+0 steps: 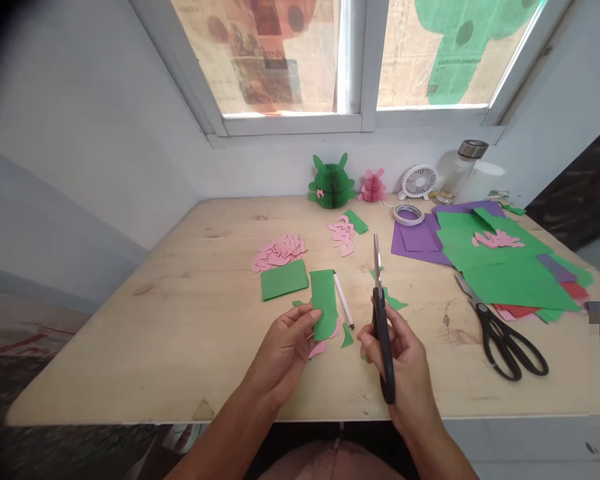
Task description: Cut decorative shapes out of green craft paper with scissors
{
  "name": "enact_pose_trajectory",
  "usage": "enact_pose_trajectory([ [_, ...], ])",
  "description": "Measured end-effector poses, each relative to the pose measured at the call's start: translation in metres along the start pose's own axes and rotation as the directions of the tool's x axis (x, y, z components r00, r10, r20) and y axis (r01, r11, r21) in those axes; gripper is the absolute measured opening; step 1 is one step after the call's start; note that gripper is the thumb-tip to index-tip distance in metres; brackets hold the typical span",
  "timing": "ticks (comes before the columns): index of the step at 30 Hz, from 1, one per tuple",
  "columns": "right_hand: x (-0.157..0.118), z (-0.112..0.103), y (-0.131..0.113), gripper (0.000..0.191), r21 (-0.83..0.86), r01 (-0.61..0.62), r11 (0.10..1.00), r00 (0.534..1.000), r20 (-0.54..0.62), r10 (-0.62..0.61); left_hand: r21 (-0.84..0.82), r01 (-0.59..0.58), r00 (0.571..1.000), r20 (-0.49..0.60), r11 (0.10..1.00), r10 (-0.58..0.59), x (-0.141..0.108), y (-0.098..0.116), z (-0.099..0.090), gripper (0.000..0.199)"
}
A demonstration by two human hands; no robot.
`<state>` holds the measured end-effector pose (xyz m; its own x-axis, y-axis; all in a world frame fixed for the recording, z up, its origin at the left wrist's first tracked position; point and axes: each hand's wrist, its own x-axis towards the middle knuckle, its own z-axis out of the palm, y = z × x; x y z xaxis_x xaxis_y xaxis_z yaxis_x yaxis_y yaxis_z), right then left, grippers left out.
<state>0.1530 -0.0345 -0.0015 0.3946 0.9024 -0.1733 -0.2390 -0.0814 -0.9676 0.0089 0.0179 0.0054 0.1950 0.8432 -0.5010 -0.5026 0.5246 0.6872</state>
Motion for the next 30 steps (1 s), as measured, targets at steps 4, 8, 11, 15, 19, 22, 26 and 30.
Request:
enact_pose_trajectory([
  [4, -0.007, 0.003, 0.008, 0.049, -0.005, 0.011, 1.000, 1.000, -0.015, -0.011, -0.072, -0.038, 0.998, 0.046, 0.997, 0.042, -0.006, -0.006, 0.003, 0.022],
  [8, -0.011, 0.008, 0.013, 0.051, -0.005, 0.030, 1.000, 1.000, 0.004, -0.030, -0.102, -0.073, 0.996, 0.043, 0.992, 0.078, -0.010, -0.015, 0.005, 0.022],
  [11, -0.013, 0.010, 0.015, 0.052, 0.006, 0.034, 0.999, 0.999, -0.008, -0.034, -0.102, -0.093, 0.996, 0.003, 0.990, 0.094, -0.012, -0.018, 0.007, 0.026],
  [15, -0.011, 0.013, 0.017, 0.058, 0.045, 0.041, 0.998, 0.999, -0.028, -0.039, -0.144, -0.102, 0.994, 0.030, 0.984, 0.108, -0.016, -0.022, 0.010, 0.022],
  [19, -0.006, 0.015, 0.016, 0.060, 0.054, 0.047, 0.997, 0.998, -0.052, -0.044, -0.150, -0.076, 0.993, 0.074, 0.986, 0.088, -0.020, -0.025, 0.011, 0.019],
  [22, -0.001, 0.014, 0.012, 0.058, 0.031, 0.039, 0.999, 0.999, -0.026, -0.038, -0.112, -0.047, 0.992, 0.111, 0.993, 0.059, -0.021, -0.022, 0.005, 0.021],
  [26, 0.006, 0.011, 0.000, 0.055, -0.034, 0.019, 0.999, 0.998, 0.066, -0.017, -0.027, -0.093, 0.992, 0.078, 0.995, 0.095, -0.017, -0.004, -0.013, 0.020],
  [30, 0.010, 0.011, -0.009, 0.055, -0.072, 0.001, 0.997, 0.988, 0.156, 0.010, 0.285, -0.087, 0.982, 0.184, 0.955, 0.035, -0.010, 0.021, -0.027, 0.025],
])
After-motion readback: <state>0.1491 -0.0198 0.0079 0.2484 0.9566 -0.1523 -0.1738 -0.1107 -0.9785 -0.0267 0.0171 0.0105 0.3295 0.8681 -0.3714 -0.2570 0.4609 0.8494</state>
